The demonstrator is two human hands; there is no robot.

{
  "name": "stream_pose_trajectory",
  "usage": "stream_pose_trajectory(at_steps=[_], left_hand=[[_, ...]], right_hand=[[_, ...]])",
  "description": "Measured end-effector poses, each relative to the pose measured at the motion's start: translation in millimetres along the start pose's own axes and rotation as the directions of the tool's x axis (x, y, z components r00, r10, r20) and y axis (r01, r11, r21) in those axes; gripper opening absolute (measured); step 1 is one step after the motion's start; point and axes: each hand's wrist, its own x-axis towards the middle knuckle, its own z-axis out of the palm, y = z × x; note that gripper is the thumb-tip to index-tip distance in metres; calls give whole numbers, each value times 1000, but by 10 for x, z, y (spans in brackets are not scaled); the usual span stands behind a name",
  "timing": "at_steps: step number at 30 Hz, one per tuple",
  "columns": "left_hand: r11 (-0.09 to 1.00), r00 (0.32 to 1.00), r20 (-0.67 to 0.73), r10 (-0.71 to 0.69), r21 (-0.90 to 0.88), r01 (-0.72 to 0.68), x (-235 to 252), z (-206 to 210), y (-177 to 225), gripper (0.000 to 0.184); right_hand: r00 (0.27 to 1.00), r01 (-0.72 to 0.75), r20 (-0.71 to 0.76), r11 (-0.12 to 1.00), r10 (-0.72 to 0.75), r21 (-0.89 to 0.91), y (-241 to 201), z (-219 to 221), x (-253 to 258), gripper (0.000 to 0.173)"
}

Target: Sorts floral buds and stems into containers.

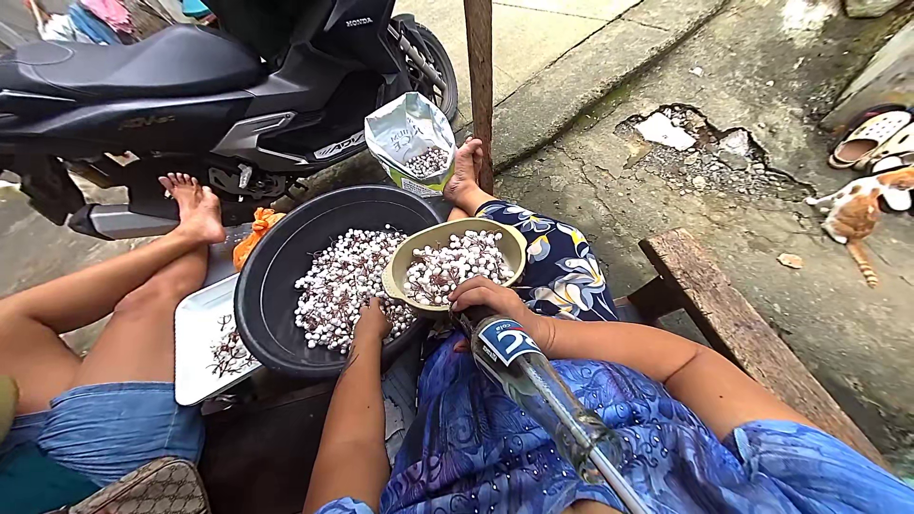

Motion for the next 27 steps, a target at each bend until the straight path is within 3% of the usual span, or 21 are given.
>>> stream_pose_trajectory(at_steps=[7, 16, 27], left_hand=[[999, 999, 39, 12, 38, -13, 25, 30, -26, 66], [997, 997, 60, 48, 51, -51, 47, 37, -43, 65], [999, 999, -11, 49, 19, -48, -15, -12, -9, 56]], right_hand=[[1000, 5, -1, 1000, -5, 8, -3, -4, 12, 44], [1000, -8, -4, 1000, 8, 2, -4, -12, 18, 45], [1000, -9, -12, 1000, 9, -3, 0, -9, 10, 44]])
